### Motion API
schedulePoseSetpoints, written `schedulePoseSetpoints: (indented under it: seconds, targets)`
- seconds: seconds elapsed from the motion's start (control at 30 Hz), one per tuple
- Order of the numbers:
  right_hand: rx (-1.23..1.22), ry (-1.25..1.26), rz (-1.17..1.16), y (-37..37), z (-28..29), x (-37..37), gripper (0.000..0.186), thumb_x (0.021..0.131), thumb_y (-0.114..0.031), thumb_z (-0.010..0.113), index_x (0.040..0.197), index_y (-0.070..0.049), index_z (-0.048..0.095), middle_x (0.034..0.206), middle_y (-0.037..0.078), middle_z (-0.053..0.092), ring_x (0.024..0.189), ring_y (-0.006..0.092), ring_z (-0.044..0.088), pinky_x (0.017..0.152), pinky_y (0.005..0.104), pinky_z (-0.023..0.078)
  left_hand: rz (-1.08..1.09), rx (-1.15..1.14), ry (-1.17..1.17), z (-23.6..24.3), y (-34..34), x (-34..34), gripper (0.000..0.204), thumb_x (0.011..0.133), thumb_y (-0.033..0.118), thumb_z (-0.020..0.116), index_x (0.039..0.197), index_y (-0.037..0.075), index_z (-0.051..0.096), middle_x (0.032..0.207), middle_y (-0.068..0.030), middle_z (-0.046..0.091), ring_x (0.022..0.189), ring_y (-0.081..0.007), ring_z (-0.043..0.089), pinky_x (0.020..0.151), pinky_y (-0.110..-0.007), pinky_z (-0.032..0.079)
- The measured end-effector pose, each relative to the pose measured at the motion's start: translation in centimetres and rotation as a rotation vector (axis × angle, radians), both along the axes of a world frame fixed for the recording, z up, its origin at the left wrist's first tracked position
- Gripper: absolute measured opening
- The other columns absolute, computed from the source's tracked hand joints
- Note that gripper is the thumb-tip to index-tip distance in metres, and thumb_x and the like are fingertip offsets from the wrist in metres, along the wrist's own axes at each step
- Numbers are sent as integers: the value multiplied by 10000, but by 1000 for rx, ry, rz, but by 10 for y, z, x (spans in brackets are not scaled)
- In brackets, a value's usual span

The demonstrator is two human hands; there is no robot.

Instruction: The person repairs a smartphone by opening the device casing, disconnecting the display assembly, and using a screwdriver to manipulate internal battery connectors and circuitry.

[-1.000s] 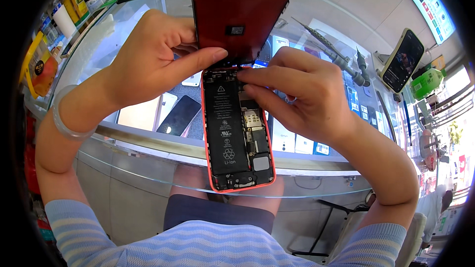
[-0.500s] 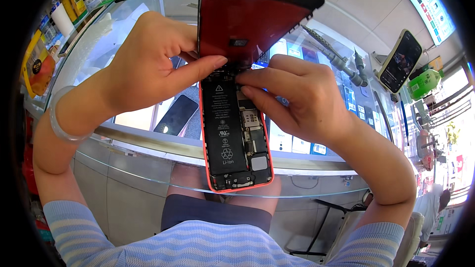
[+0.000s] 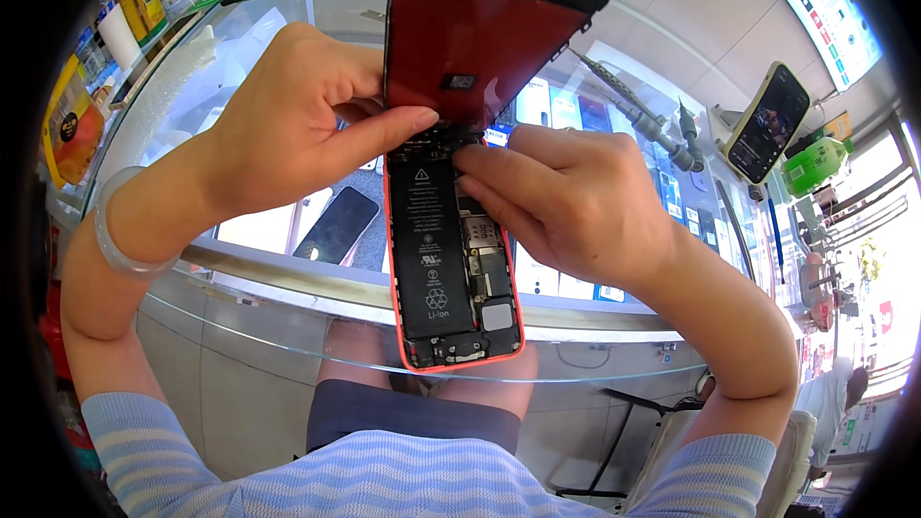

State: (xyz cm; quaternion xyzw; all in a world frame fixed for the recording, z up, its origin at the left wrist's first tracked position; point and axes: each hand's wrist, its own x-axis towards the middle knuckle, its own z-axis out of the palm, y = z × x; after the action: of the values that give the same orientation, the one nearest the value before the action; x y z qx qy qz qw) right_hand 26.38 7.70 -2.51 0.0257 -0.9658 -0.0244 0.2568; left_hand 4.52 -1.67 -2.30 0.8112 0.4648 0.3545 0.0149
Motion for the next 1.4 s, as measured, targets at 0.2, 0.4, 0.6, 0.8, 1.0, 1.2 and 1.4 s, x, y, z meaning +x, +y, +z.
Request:
schedulePoseSetpoints:
  seconds: [0.2, 0.4, 0.6, 0.8, 1.0, 1.2, 1.4]
  targets:
    - [90, -32, 7, -2, 2, 1, 205, 790, -47, 700, 992, -19, 682, 604, 53, 491, 462, 200, 499, 419, 332, 377, 6, -103, -55, 0, -1, -3, 147, 877, 70, 645, 955, -45, 693, 756, -116, 693, 670, -110, 639, 623, -246, 515]
    - [64, -31, -15, -2, 2, 0, 147, 795, -140, 714, 906, -67, 652, 605, 35, 509, 491, 213, 546, 409, 336, 410, 22, -334, -239, 2, 0, -1, 178, 898, 42, 625, 1038, -58, 668, 896, -80, 700, 811, -76, 609, 733, -247, 515]
    - [-179, -94, -3, 3, 5, -3, 137, 803, -147, 715, 900, -69, 660, 649, 71, 576, 516, 260, 568, 466, 357, 439, 8, -355, -282, 2, 1, -2, 191, 898, 50, 629, 1058, -47, 665, 921, -74, 698, 835, -79, 612, 769, -251, 508]
    - [-184, -69, 24, 10, 2, -4, 136, 793, -130, 722, 907, -73, 674, 657, 79, 578, 529, 249, 576, 466, 344, 427, 24, -357, -266, 2, 2, -3, 183, 896, 56, 632, 1040, -51, 667, 900, -66, 693, 819, -79, 607, 749, -249, 505]
    - [53, -17, 51, 8, 3, -4, 139, 782, -113, 725, 907, -72, 682, 632, 44, 529, 523, 209, 542, 453, 333, 410, 9, -335, -275, 0, 2, -3, 167, 897, 52, 626, 1014, -60, 668, 857, -59, 683, 785, -71, 586, 722, -242, 498]
    - [3, -35, 28, 3, 6, -2, 146, 771, -90, 726, 906, -57, 680, 642, 46, 530, 527, 210, 544, 452, 333, 414, 6, -316, -238, 1, 3, -2, 146, 894, 46, 626, 981, -61, 671, 811, -52, 676, 738, -62, 560, 687, -237, 492]
    - [39, -87, -53, -15, 11, -6, 135, 788, -17, 694, 922, 1, 691, 630, 79, 531, 509, 215, 545, 454, 315, 409, -7, -294, -236, -2, 3, -4, 148, 892, 59, 630, 967, -61, 673, 785, -50, 668, 719, -55, 549, 671, -234, 488]
